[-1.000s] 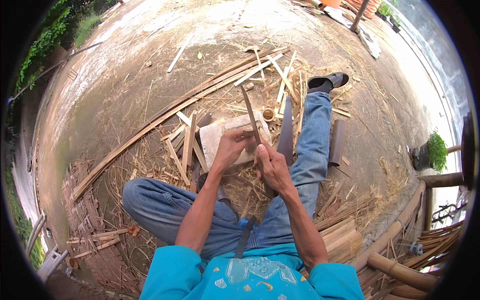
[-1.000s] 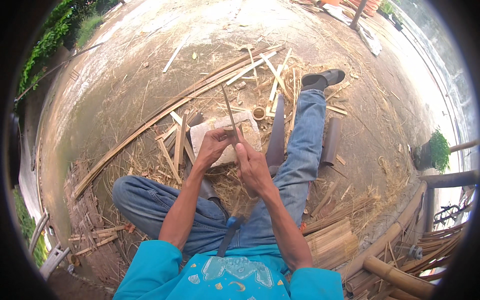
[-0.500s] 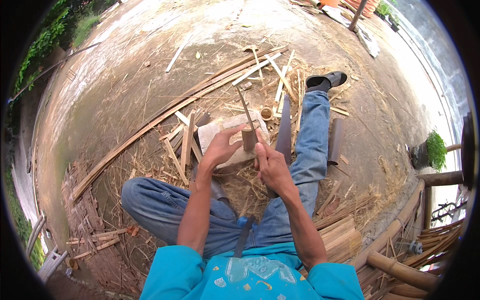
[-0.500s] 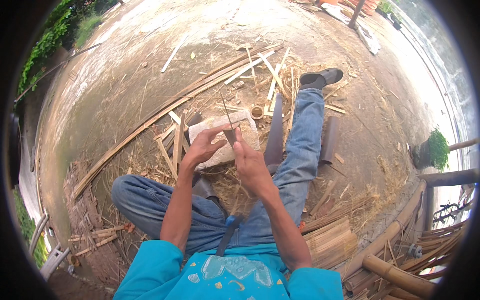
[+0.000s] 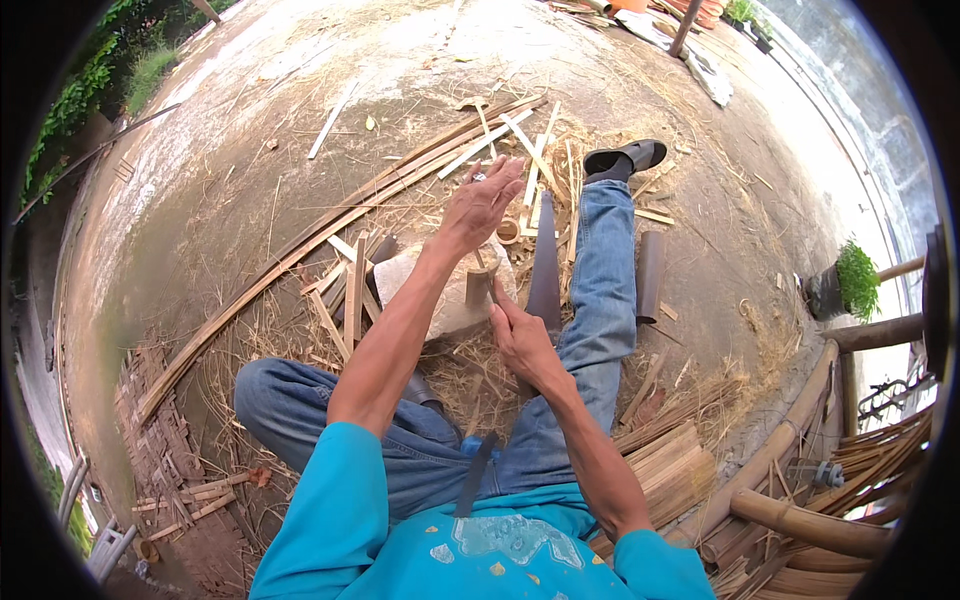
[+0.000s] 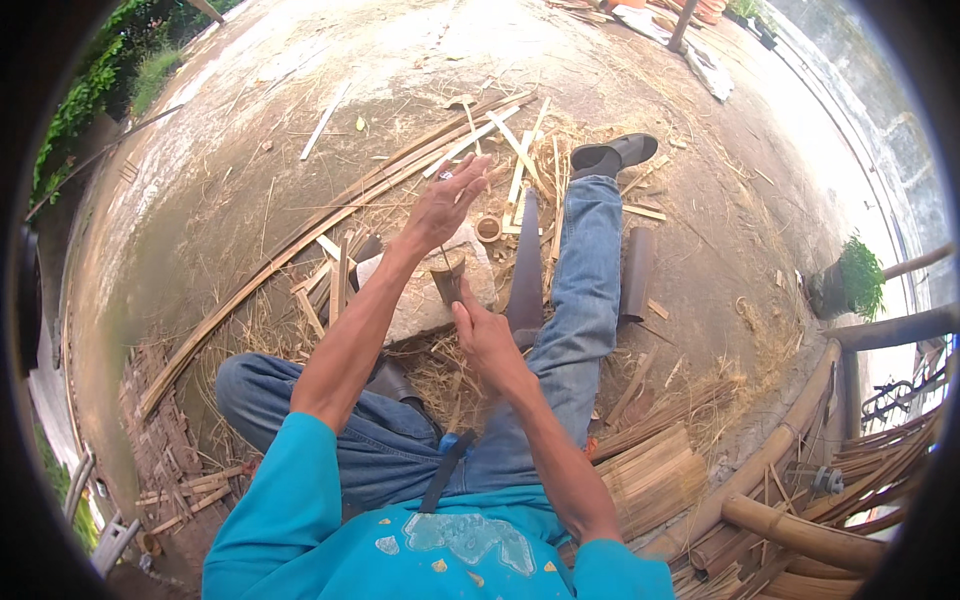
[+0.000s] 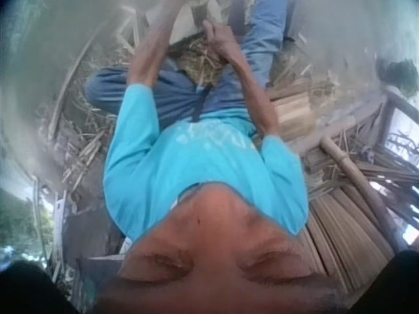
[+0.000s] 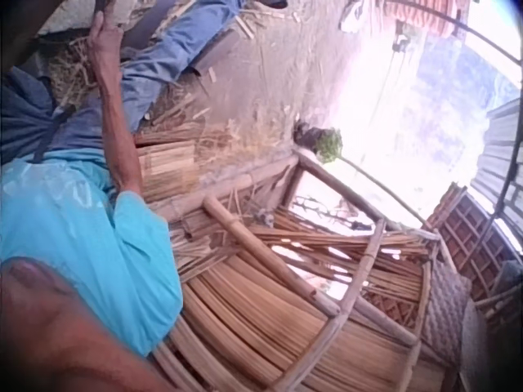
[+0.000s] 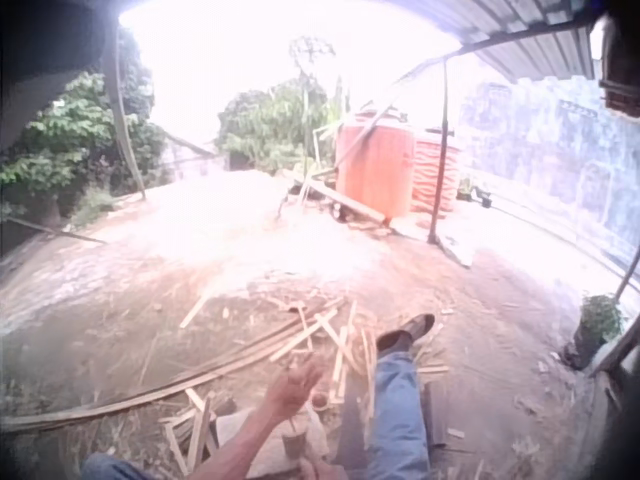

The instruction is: The person sits on the ground and uses a machete to cut a bamboo segment into smaller pieces. They then use a knife to split the bamboo into thin strips, placing the finished pieces aside.

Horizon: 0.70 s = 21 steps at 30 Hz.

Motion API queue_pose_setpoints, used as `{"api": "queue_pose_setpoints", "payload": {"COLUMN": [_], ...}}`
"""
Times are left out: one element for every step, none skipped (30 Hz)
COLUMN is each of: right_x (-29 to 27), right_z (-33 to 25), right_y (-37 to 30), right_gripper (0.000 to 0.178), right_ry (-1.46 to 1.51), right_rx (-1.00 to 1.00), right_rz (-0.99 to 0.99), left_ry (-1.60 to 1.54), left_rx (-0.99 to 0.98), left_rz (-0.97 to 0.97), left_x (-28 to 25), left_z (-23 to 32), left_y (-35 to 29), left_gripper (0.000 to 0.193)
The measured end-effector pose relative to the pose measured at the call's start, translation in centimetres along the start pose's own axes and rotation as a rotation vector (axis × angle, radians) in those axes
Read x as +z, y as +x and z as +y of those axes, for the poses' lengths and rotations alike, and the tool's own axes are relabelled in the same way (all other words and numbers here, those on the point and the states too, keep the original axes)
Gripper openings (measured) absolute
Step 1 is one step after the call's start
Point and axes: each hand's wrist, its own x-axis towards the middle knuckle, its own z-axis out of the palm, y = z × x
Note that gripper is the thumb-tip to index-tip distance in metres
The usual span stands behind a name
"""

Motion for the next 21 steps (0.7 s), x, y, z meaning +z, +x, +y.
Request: {"api": "queue_pose_setpoints", "payload": {"right_x": [-0.1,-1.1,-1.6,-1.7,-1.6,-2.9,-3.0,-3.0,-3.0,-3.6,-3.3,-2.7,-2.3,-2.4,-2.4,-2.7,-2.8,-2.3,-1.4,-0.5,0.6], "right_z": [0.2,-0.3,0.6,2.0,2.8,0.4,0.0,-0.1,-0.2,-0.8,-0.1,1.3,3.0,4.4,5.8,5.9,6.0,5.9,5.9,6.1,6.3], "right_y": [1.1,1.3,2.0,2.8,3.5,3.4,3.4,3.4,3.3,3.3,3.2,3.3,3.5,3.8,3.5,3.2,3.0,2.7,2.3,2.0,1.7], "right_gripper": [0.059,0.069,0.071,0.073,0.075,0.078,0.076,0.074,0.072,0.065,0.064,0.062,0.061,0.059,0.059,0.059,0.059,0.056,0.054,0.052,0.05], "right_ry": [-0.012,-0.028,-0.057,-0.087,-0.114,0.005,-0.016,-0.038,-0.059,-0.08,-0.16,-0.241,-0.324,-0.503,-0.401,-0.302,-0.204,-0.17,-0.098,-0.027,0.044], "right_rx": [-0.059,-0.039,-0.07,-0.103,-0.131,0.047,0.05,0.054,0.058,0.101,0.056,0.011,-0.029,-0.107,-0.068,-0.037,-0.006,-0.045,-0.04,-0.034,-0.029], "right_rz": [0.029,-0.011,0.005,0.016,0.024,-0.151,-0.146,-0.14,-0.131,-0.168,-0.112,-0.056,0.008,0.137,0.144,0.142,0.139,0.199,0.214,0.229,0.244], "left_ry": [-0.071,-0.222,-0.372,-0.26,-0.147,-0.039,-0.098,-0.158,-0.22,-0.222,-0.2,-0.179,-0.162,-0.135,-0.108,-0.079,-0.097,-0.114,-0.126,-0.182,-0.322], "left_rx": [-0.068,-0.264,-0.456,-0.458,-0.463,-0.479,-0.482,-0.482,-0.48,-0.34,-0.328,-0.316,-0.297,-0.308,-0.319,-0.336,-0.317,-0.297,-0.277,-0.353,-0.389], "left_rz": [0.276,0.37,0.46,0.39,0.315,0.24,0.186,0.131,0.075,0.129,0.11,0.091,0.068,0.042,0.015,-0.002,0.057,0.115,0.162,0.178,0.23], "left_x": [-0.7,-1.7,-3.0,-3.8,-4.2,-4.1,-4.0,-3.7,-3.4,-2.8,-2.7,-2.6,-2.4,-2.4,-2.4,-2.1,-2.0,-2.0,-2.1,-2.3,-2.2], "left_z": [0.0,0.9,2.5,3.7,4.6,4.7,4.9,4.9,4.8,4.8,4.7,4.6,4.9,5.1,5.3,5.1,4.6,3.9,3.6,3.8,3.1], "left_y": [-0.4,-1.7,-3.0,-4.4,-5.9,-7.5,-8.5,-9.2,-9.7,-9.5,-9.6,-9.6,-9.3,-9.4,-9.8,-10.0,-9.9,-9.9,-10.1,-10.2,-10.5], "left_gripper": [0.059,0.056,0.055,0.052,0.049,0.047,0.044,0.041,0.038,0.031,0.031,0.031,0.031,0.031,0.031,0.031,0.032,0.033,0.034,0.037,0.036]}}
